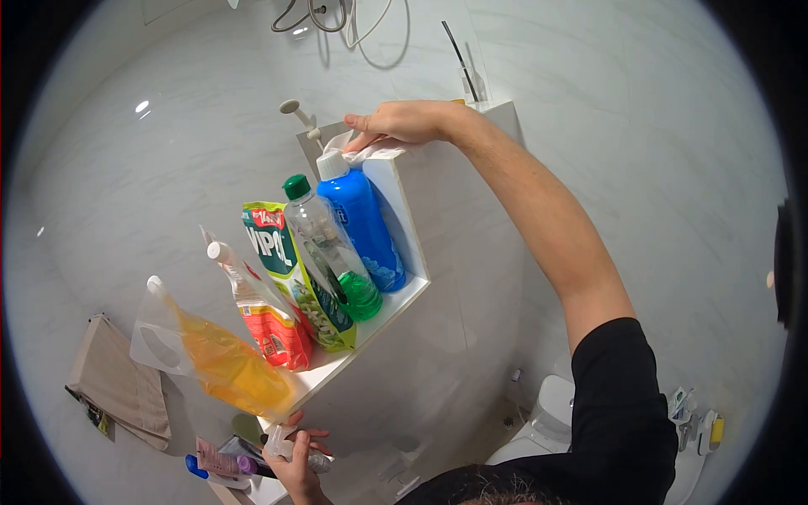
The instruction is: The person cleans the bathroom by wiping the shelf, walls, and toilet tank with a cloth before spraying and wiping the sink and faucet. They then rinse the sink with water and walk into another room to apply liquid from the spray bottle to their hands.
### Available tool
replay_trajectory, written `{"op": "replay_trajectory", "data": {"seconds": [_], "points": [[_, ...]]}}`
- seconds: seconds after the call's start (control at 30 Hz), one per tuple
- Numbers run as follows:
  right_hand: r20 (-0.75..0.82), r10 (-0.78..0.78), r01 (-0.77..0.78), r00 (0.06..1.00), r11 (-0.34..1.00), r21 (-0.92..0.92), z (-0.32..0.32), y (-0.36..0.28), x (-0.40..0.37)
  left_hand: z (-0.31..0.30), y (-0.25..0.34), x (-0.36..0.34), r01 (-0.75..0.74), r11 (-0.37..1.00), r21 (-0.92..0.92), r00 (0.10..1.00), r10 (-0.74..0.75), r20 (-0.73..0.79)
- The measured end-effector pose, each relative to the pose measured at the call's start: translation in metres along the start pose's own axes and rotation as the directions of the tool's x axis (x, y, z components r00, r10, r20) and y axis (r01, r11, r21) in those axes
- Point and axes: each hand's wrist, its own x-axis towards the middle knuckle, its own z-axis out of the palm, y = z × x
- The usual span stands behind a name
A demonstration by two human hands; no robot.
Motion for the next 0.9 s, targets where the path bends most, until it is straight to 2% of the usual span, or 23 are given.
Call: {"op": "replay_trajectory", "data": {"seconds": [0.07, 0.13, 0.17, 0.23, 0.4, 0.47, 0.5, 0.57, 0.73, 0.77, 0.8, 0.87, 0.9], "points": [[-0.006, -0.026, 0.026, 1.000, 1.000, -0.008, 0.000, -0.002, -0.006, -0.002, 0.001, 0.000, 0.016, 0.999, -0.039, 1.000, -0.015, 0.007], [-0.064, 0.078, -0.083, 0.995, 0.993, -0.083, 0.003, -0.012, -0.019, -0.002, 0.003, -0.001, 0.021, 0.999, -0.035, 1.000, -0.020, 0.013], [-0.060, 0.075, -0.079, 0.995, 0.993, -0.083, 0.005, -0.010, -0.023, -0.002, 0.003, 0.000, 0.021, 0.999, -0.036, 1.000, -0.020, 0.023], [-0.184, -0.039, 0.019, 0.982, 0.994, -0.110, 0.010, -0.002, -0.030, -0.003, 0.001, 0.000, 0.021, 0.999, -0.043, 1.000, -0.021, 0.006], [-0.271, -0.067, 0.050, 0.960, 0.996, -0.069, 0.027, 0.001, -0.057, -0.006, 0.001, 0.000, 0.028, 0.999, -0.020, 0.999, -0.027, 0.037], [-0.382, -0.070, 0.063, 0.921, 0.998, -0.031, 0.034, 0.001, -0.061, -0.002, 0.003, 0.000, 0.020, 0.999, -0.047, 1.000, -0.020, 0.005], [-0.356, 0.020, -0.041, 0.934, 0.998, -0.053, 0.031, -0.002, -0.057, -0.003, 0.002, 0.001, 0.021, 0.998, -0.054, 1.000, -0.022, -0.007], [-0.286, 0.064, -0.085, 0.956, 0.995, -0.060, 0.019, -0.007, -0.046, -0.008, 0.001, 0.001, 0.053, 0.998, -0.038, 0.997, -0.051, 0.055], [-0.106, 0.253, -0.263, 0.962, 0.960, -0.094, -0.001, -0.017, -0.014, -0.008, 0.003, 0.001, 0.058, 0.998, -0.035, 0.997, -0.056, 0.062], [-0.036, 0.246, -0.247, 0.969, 0.969, -0.025, -0.004, -0.007, -0.001, -0.007, 0.004, 0.001, 0.052, 0.998, -0.039, 0.997, -0.049, 0.058], [-0.038, 0.247, -0.248, 0.968, 0.968, -0.030, -0.005, -0.002, 0.009, -0.007, 0.004, 0.001, 0.051, 0.998, -0.044, 0.997, -0.048, 0.060], [0.144, 0.270, -0.290, 0.952, 0.946, 0.146, -0.002, 0.001, 0.024, -0.007, 0.004, 0.001, 0.051, 0.997, -0.051, 0.997, -0.048, 0.062], [0.139, 0.270, -0.290, 0.953, 0.946, 0.143, 0.001, -0.002, 0.027, -0.007, 0.003, 0.001, 0.047, 0.997, -0.054, 0.997, -0.044, 0.065]]}}
